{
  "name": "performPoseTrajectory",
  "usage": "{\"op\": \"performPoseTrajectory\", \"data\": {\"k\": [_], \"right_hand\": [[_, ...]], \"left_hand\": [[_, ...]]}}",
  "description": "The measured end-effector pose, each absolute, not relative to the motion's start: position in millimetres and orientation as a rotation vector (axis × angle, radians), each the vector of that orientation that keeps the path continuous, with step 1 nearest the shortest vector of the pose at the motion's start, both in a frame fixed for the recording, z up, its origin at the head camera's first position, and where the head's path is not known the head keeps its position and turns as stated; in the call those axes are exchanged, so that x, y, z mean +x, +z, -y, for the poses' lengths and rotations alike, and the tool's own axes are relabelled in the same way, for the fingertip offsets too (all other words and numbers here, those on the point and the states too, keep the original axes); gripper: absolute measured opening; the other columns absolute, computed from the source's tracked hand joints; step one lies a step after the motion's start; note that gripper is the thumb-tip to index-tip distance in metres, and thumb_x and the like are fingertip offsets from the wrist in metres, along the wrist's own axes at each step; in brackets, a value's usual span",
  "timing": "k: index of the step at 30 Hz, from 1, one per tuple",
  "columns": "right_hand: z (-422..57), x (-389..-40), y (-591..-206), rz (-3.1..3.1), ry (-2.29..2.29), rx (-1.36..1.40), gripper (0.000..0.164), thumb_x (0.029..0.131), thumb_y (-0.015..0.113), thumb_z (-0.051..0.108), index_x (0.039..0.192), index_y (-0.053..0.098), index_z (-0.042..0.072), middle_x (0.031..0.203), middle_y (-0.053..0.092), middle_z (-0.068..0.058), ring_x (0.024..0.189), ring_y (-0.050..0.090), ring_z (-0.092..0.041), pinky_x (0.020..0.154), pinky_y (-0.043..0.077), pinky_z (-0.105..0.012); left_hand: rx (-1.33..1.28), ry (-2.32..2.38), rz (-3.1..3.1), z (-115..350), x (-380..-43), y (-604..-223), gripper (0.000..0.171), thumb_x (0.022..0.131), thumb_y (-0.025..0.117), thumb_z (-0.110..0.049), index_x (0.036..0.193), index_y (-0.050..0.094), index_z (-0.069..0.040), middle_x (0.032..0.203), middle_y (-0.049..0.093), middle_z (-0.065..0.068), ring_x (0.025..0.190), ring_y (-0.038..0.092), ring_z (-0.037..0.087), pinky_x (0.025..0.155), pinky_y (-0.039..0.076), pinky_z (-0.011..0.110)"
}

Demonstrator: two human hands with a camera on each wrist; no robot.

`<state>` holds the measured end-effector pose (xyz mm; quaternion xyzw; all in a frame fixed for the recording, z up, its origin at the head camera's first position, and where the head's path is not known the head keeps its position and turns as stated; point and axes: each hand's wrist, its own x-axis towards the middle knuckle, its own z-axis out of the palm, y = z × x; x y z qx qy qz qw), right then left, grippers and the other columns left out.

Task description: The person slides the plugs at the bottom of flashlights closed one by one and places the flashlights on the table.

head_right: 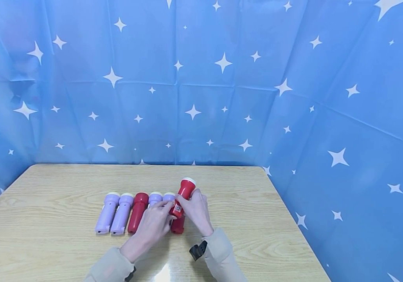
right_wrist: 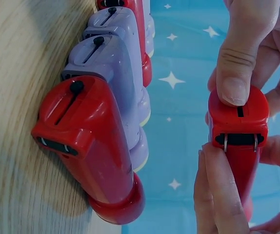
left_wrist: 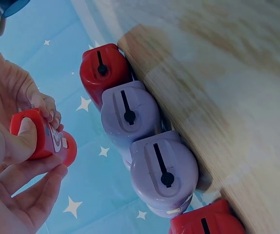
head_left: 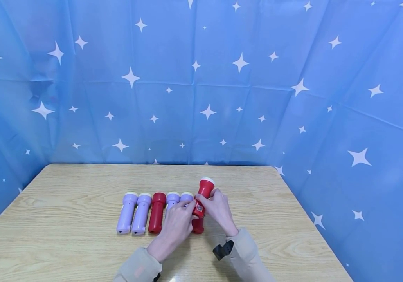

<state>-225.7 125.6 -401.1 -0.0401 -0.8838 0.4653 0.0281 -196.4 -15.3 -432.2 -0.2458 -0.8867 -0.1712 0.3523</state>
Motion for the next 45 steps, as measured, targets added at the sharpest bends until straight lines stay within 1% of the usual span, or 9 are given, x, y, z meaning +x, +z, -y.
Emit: {"op": "performPoseTrajectory", "data": {"k": [7, 15, 24, 30, 37, 41, 45], "right_hand": [[-125.4, -225.8, -400.6, 2.729, 1.417, -0.114, 0.039, 0.084, 0.068, 0.031, 0.096, 0.052, -0.001, 0.076, 0.060, -0.011, 0.057, 0.051, -0.016, 0.052, 0.043, -0.023], [-125.0, -226.3, -401.1, 2.737, 1.418, -0.126, 0.038, 0.084, 0.068, 0.031, 0.097, 0.051, -0.001, 0.076, 0.060, -0.011, 0.057, 0.052, -0.016, 0.052, 0.044, -0.023], [-125.3, -227.4, -402.8, 2.731, 1.389, -0.118, 0.036, 0.085, 0.068, 0.031, 0.094, 0.052, -0.001, 0.075, 0.061, -0.011, 0.055, 0.052, -0.015, 0.051, 0.043, -0.024], [-125.2, -227.4, -403.0, 2.723, 1.363, -0.111, 0.037, 0.084, 0.068, 0.032, 0.092, 0.052, -0.001, 0.073, 0.061, -0.011, 0.054, 0.051, -0.015, 0.050, 0.042, -0.023], [-124.2, -227.2, -403.8, 2.702, 1.345, -0.111, 0.038, 0.082, 0.068, 0.034, 0.088, 0.053, 0.000, 0.069, 0.063, -0.010, 0.054, 0.054, -0.012, 0.050, 0.042, -0.024], [-125.5, -227.3, -404.8, 2.710, 1.347, -0.106, 0.038, 0.082, 0.069, 0.034, 0.088, 0.054, -0.001, 0.068, 0.063, -0.009, 0.054, 0.053, -0.012, 0.050, 0.041, -0.023], [-130.2, -228.2, -406.8, 2.728, 1.385, -0.110, 0.039, 0.083, 0.069, 0.033, 0.090, 0.054, -0.002, 0.072, 0.062, -0.010, 0.056, 0.053, -0.013, 0.050, 0.043, -0.024]], "left_hand": [[-0.643, -0.450, 2.301, 15.9, -197.2, -433.4, 0.029, 0.070, 0.081, -0.011, 0.092, 0.062, -0.009, 0.074, 0.073, 0.002, 0.089, 0.069, 0.018, 0.075, 0.057, 0.033], [-0.643, -0.448, 2.338, 17.2, -195.6, -431.5, 0.032, 0.073, 0.079, -0.012, 0.101, 0.064, -0.008, 0.081, 0.075, 0.004, 0.093, 0.070, 0.019, 0.078, 0.057, 0.033], [-0.647, -0.457, 2.353, 17.5, -195.3, -431.1, 0.031, 0.073, 0.078, -0.009, 0.101, 0.065, -0.007, 0.082, 0.075, 0.006, 0.093, 0.070, 0.020, 0.077, 0.057, 0.035], [-0.657, -0.469, 2.365, 17.4, -196.0, -431.8, 0.035, 0.073, 0.079, -0.009, 0.105, 0.065, -0.006, 0.086, 0.075, 0.007, 0.094, 0.070, 0.022, 0.079, 0.057, 0.035], [-0.677, -0.494, 2.322, 17.0, -197.0, -432.8, 0.032, 0.071, 0.078, -0.005, 0.101, 0.065, -0.004, 0.081, 0.074, 0.005, 0.092, 0.069, 0.021, 0.076, 0.057, 0.033], [-0.698, -0.510, 2.360, 17.0, -196.9, -431.8, 0.029, 0.073, 0.076, -0.004, 0.100, 0.065, -0.005, 0.088, 0.074, 0.008, 0.093, 0.069, 0.022, 0.078, 0.057, 0.034], [-0.737, -0.525, 2.431, 16.6, -196.0, -431.2, 0.031, 0.077, 0.075, -0.007, 0.106, 0.065, -0.002, 0.098, 0.073, 0.012, 0.099, 0.068, 0.025, 0.086, 0.055, 0.036]]}}
